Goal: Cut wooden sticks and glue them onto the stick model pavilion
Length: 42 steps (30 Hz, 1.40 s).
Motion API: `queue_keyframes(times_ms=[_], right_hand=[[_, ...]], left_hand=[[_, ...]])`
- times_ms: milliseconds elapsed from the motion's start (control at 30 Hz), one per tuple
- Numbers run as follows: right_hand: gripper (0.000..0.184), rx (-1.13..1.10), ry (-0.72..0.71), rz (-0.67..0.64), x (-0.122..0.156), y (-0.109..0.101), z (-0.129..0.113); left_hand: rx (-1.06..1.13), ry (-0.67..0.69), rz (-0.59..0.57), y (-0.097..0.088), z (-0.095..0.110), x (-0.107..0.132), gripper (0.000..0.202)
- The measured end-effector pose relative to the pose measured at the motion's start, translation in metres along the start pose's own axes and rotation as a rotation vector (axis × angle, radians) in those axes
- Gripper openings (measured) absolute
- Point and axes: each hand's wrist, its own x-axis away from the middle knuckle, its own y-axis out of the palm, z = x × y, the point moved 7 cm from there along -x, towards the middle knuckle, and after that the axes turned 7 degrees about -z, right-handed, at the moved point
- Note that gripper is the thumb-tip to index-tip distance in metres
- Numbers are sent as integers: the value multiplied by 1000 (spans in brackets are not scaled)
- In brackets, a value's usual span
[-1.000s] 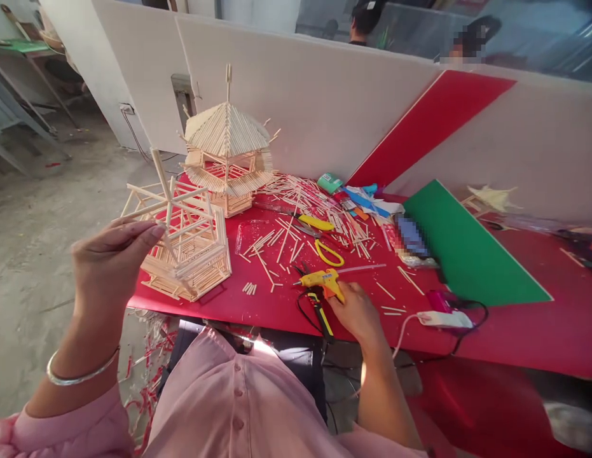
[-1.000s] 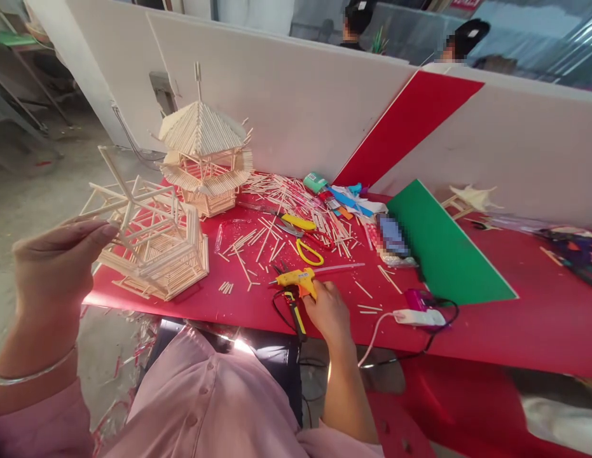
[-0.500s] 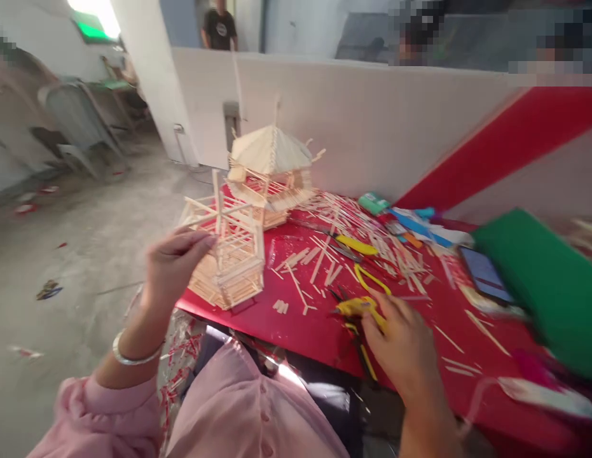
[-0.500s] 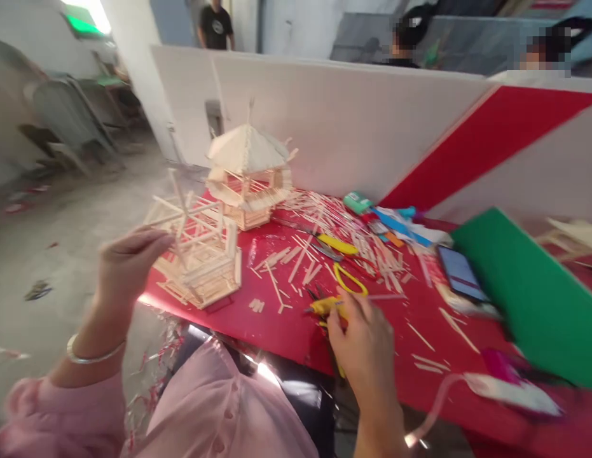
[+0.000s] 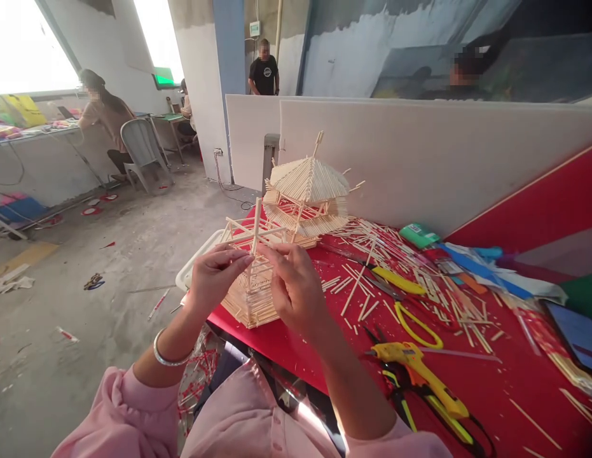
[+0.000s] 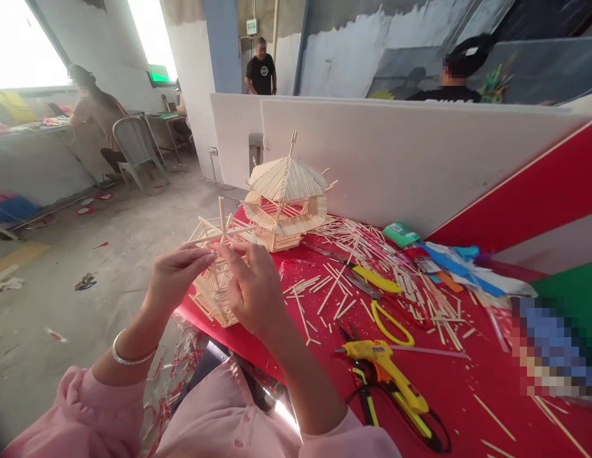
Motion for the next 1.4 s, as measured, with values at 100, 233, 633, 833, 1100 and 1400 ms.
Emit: queue_keyframes(times_ms=[100,233,633,833,1100,1400], right_hand=[[61,56,-18,14,-4,4,0],[60,103,-37,21,-5,4,-2],[66,93,-108,15,-7,9,3],[69,82,-107,14,-6,9,3],[73,78,-87,24,-6,9,4],[71,92,-102,18,-5,11,3]], left_hand=[[-6,-1,0,-2,-1,0,6],[-10,-2,-18,-1,-1,0,8],[-1,24,-6,1,1,0,8],[28,14,-3,2,3,0,10],[23,2,-13,2,3,1,12],[48,7,2,2,2,1,14]])
